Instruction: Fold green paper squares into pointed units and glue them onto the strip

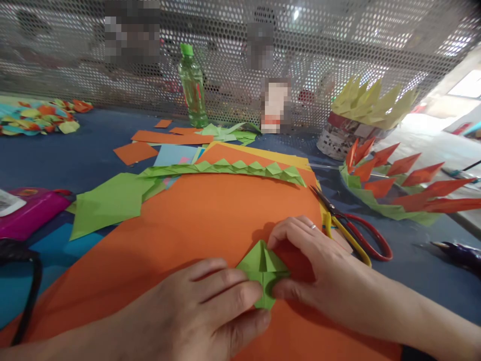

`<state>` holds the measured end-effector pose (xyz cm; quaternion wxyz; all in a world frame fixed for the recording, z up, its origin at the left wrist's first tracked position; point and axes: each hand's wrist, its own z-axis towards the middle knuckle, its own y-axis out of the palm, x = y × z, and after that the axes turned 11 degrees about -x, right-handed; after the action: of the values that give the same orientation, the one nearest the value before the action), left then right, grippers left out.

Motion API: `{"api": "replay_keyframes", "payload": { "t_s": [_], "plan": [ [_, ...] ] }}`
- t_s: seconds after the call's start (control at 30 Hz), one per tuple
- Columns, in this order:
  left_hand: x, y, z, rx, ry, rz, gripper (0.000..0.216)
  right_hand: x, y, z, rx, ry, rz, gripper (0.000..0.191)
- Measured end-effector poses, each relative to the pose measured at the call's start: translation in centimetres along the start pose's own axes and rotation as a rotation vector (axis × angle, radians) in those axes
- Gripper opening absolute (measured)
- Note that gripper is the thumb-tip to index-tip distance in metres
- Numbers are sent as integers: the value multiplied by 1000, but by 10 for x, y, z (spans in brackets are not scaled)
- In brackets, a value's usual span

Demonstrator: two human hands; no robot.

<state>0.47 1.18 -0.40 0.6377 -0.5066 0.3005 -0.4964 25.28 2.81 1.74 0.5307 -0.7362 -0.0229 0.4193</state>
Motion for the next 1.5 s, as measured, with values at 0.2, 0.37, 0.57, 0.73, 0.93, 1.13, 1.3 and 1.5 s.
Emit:
{"api": "replay_keyframes", "payload": {
  "t_s": [0.2, 0.37, 0.57, 0.73, 0.93, 1.13, 1.3, 1.5],
  "plan": [
    [2, 0, 1, 4, -13, -12, 36, -3, 3, -2, -17, 36, 16, 40],
    [5, 4, 3, 16, -62, -68, 32, 7, -8, -3, -72, -27, 10, 35],
    [2, 3, -1, 35, -30, -70, 34, 13, -14, 1, -111, -216, 119, 40],
    [2, -1, -4, -22, -44, -95, 28, 1, -8, -3, -46, -255, -72, 29],
    [1, -1, -12, -108, -99, -146, 25, 2, -3, -5, 15, -287, -254, 32],
    [5, -7, -10, -86, -164, -200, 38, 2, -5, 3, -112, -324, -155, 16],
    [3, -13, -11, -105, -59, -124, 27, 0, -2, 1, -117, -331, -97, 12],
    [0, -14, -14, -111, -39, -98, 26, 6, 3, -1, -80, -433, -99, 22]
  ]
}}
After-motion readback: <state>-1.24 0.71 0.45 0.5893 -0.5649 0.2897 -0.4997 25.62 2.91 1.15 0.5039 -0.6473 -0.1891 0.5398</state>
